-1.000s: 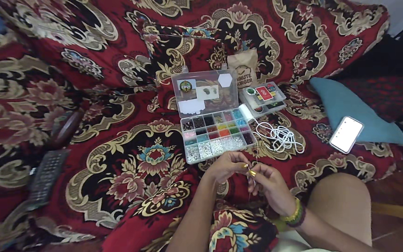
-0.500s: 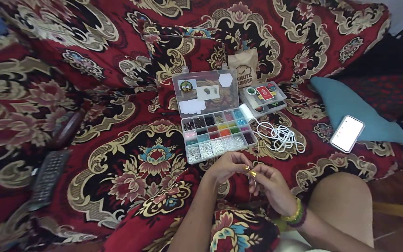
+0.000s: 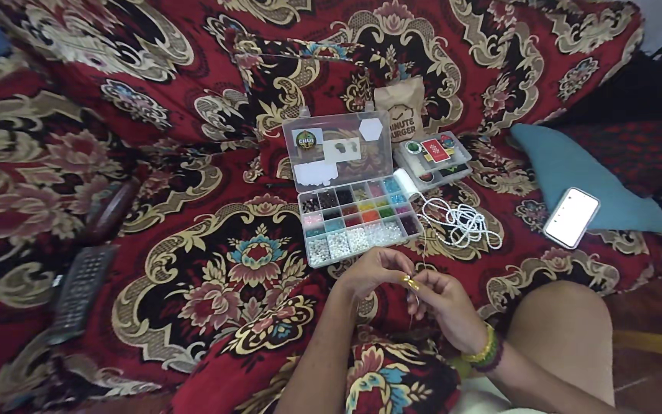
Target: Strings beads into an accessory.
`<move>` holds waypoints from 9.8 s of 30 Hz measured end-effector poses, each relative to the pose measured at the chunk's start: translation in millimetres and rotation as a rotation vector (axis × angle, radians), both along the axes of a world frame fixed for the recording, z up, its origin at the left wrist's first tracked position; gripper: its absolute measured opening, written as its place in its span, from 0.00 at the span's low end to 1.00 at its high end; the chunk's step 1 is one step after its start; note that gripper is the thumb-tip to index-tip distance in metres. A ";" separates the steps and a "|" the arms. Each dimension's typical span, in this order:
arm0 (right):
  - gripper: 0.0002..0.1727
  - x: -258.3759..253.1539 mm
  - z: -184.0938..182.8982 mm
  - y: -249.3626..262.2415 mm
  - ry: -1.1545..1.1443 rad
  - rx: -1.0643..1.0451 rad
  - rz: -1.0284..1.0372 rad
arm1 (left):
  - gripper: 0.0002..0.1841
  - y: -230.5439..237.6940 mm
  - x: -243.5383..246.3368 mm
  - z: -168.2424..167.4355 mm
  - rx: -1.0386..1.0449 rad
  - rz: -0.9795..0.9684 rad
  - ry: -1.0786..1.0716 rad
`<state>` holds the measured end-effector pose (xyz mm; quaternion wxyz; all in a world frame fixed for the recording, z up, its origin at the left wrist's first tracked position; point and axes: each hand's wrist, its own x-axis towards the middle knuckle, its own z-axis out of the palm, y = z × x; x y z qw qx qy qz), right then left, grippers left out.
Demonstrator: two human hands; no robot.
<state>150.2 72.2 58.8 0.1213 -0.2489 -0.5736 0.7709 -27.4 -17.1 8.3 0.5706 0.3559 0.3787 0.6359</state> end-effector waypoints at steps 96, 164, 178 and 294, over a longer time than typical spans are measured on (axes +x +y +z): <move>0.06 -2.5 -5.2 -0.4 -0.046 0.035 -0.097 | 0.10 4.4 13.2 14.5 -0.334 0.109 -0.132; 0.09 -2.6 0.7 -2.3 -0.086 0.013 -0.047 | 0.18 -25.2 -34.8 45.2 -1.060 0.309 1.203; 0.09 -2.7 -3.1 -2.5 -0.081 0.006 -0.060 | 0.14 -21.6 -34.6 43.0 -1.063 0.241 1.228; 0.12 -3.4 -5.1 -2.9 -0.102 -0.162 -0.063 | 0.05 -2.7 -2.6 11.3 -0.134 0.079 0.133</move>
